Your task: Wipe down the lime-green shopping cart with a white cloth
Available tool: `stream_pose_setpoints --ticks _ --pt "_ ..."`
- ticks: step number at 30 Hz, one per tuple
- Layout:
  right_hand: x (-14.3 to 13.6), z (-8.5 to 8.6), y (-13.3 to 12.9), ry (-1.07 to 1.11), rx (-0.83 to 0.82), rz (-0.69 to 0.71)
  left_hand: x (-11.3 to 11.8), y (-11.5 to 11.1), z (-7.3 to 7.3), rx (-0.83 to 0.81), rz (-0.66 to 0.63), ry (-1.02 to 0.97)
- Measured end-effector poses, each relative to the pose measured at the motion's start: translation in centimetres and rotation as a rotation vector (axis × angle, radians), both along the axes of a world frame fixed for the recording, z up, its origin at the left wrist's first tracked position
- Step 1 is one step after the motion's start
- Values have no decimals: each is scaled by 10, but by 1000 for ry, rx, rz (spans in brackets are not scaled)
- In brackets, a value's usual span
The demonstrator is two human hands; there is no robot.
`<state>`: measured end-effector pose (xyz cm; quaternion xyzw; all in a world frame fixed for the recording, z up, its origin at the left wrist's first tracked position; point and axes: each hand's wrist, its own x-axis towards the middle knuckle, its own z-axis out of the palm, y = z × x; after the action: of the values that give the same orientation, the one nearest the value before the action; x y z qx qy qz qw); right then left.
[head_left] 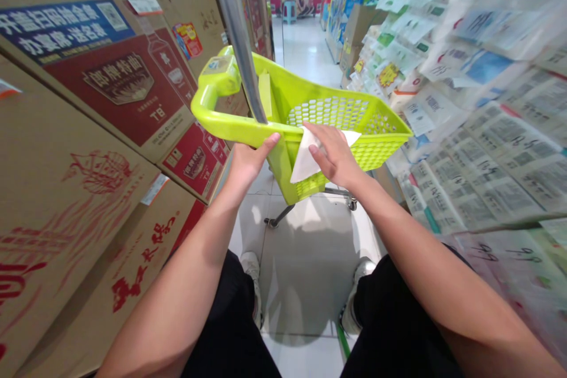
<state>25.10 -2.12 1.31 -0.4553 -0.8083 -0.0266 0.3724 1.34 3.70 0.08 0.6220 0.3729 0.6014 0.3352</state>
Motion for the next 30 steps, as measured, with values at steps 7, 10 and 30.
stream_pose_setpoints --ticks 7,10,30 --pt "99 -11 30 -186 -236 -660 -12 1 1 -12 -49 31" --pt "81 -14 27 -135 -163 -577 -4 -3 2 -20 -34 1" --pt "14 -14 16 -32 57 -223 18 -13 2 -10 106 -10"
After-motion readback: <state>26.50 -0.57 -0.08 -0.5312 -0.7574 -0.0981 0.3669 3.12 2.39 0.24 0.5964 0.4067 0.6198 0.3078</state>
